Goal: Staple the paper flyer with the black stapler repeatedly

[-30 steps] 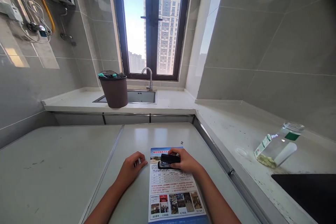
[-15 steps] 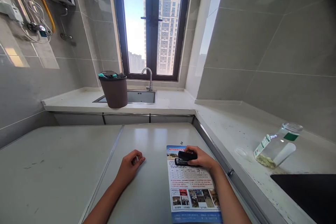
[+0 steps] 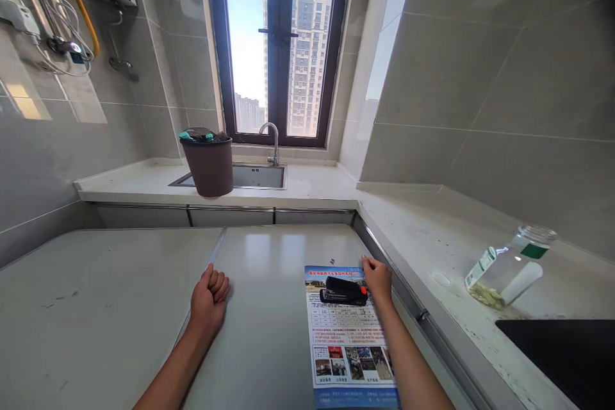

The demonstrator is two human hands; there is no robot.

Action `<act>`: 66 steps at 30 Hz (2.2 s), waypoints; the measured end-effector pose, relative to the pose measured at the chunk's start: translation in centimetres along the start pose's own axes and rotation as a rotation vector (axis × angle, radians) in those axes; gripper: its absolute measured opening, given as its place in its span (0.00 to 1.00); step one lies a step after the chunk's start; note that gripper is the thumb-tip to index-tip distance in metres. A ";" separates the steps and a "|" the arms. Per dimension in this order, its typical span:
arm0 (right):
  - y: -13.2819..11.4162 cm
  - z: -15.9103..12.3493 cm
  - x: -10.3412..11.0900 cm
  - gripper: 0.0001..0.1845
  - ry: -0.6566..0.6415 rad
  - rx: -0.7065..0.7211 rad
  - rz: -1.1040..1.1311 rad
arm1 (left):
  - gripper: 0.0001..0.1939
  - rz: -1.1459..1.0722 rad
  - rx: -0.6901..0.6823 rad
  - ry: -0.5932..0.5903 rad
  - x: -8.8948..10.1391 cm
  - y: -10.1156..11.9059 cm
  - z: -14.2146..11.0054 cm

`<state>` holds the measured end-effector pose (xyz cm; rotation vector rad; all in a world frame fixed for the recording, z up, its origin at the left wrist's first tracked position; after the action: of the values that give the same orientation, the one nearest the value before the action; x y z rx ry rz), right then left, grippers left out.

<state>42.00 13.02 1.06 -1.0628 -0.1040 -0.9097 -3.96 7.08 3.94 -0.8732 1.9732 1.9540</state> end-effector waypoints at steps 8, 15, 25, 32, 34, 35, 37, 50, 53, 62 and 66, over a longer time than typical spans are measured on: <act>-1.4 0.0 -1.1 0.27 -0.148 0.250 0.065 | 0.27 -0.301 0.083 -0.102 -0.1 0.9 -0.7; -0.7 0.3 -1.3 0.22 -0.208 0.341 0.137 | 0.28 -0.395 0.192 -0.129 -0.2 0.7 -0.4; -0.9 -0.1 -3.2 0.17 -0.524 0.516 0.195 | 0.27 -0.396 0.226 -0.147 -0.5 0.9 -0.9; 0.0 -0.3 -4.3 0.21 -0.619 0.514 0.149 | 0.27 -0.449 0.301 -0.235 -0.4 1.0 -0.7; -0.3 -0.6 -4.8 0.22 -0.631 0.512 0.129 | 0.28 -0.475 0.329 -0.287 -0.3 0.9 -0.7; -0.7 -0.8 -5.1 0.23 -0.637 0.514 0.118 | 0.28 -0.482 0.340 -0.319 -0.1 0.8 -0.6; -1.9 -1.6 -5.8 0.26 -0.666 0.538 0.065 | 0.29 -0.475 0.367 -0.403 0.1 0.5 -0.5; -14.1 -7.3 -11.7 0.33 -0.853 0.737 -0.340 | 0.32 -0.550 0.316 -0.567 0.5 1.1 -0.3; -16.6 -8.4 -13.7 0.31 -0.880 0.762 -0.349 | 0.32 -0.583 0.290 -0.560 0.6 1.2 -0.2; -21.5 -10.1 -18.6 0.31 -0.975 0.821 -0.289 | 0.32 -0.541 0.204 -0.328 1.6 2.0 0.0; -22.2 -10.2 -18.6 0.34 -1.031 0.806 -0.290 | 0.31 -0.591 0.133 -0.288 1.8 2.6 0.0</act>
<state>11.35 12.21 2.45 -0.6488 -1.3901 -0.3988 -6.87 6.46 5.10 -0.9419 1.4473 1.4923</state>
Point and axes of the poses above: each hand's wrist, its own z-axis towards the middle knuckle, its own x-axis out of the back of the hand, y = z × x, the point moved 2 cm from there along z, towards the middle knuckle, and after that the axes turned 9 degrees about x, right-handed, at the moved point
